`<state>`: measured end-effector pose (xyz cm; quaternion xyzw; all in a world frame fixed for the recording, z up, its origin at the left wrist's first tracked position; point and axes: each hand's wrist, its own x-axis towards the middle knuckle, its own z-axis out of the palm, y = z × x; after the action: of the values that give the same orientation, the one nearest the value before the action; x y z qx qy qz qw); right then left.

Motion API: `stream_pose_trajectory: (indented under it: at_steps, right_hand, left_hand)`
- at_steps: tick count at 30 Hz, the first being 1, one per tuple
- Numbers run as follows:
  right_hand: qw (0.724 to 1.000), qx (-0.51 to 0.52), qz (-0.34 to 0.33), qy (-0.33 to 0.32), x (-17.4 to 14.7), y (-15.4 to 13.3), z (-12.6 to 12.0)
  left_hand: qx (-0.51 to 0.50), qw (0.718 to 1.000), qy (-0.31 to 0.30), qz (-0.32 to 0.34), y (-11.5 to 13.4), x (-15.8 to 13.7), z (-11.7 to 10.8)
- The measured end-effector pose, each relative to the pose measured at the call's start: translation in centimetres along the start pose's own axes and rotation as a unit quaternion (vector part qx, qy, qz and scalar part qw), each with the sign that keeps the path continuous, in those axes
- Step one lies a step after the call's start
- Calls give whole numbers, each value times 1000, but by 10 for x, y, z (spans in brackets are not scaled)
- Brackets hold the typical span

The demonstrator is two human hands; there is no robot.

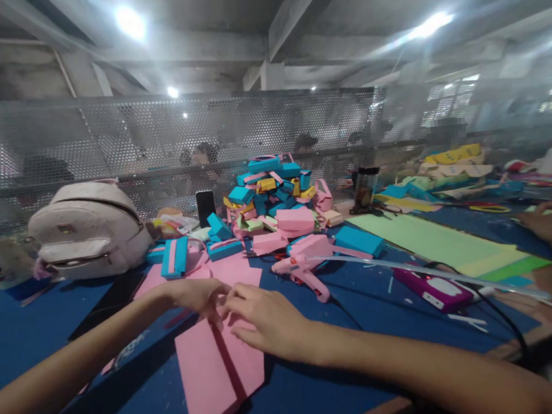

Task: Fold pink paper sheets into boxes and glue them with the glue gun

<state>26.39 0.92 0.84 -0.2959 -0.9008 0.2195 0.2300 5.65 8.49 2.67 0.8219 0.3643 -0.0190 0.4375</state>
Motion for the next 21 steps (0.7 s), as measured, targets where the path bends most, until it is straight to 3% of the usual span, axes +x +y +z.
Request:
stream_pose_trajectory:
  at_steps: [2, 5, 8, 12, 17, 21]
  right_hand:
    - [1000, -28, -11, -9, 1, 2, 3]
    - [1000, 8, 28, -9, 4, 3, 2]
    - [986, 128, 102, -15, 10, 7, -1]
    - [942, 288, 164, -53, 20, 15, -2]
    - [958, 254, 105, -84, 23, 15, 1]
    - [942, 288, 125, -123, 23, 14, 3]
  left_hand:
    - [1, 1000, 6, 7, 1, 1, -1]
    - [-1, 1000, 4, 12, 2, 1, -3]
    - [-4, 1000, 9, 13, 4, -3, -4]
    - [-8, 1000, 10, 7, 14, -11, -6]
    - [-33, 999, 25, -14, 24, -17, -6]
    - [-61, 998, 24, 1, 27, -22, -5]
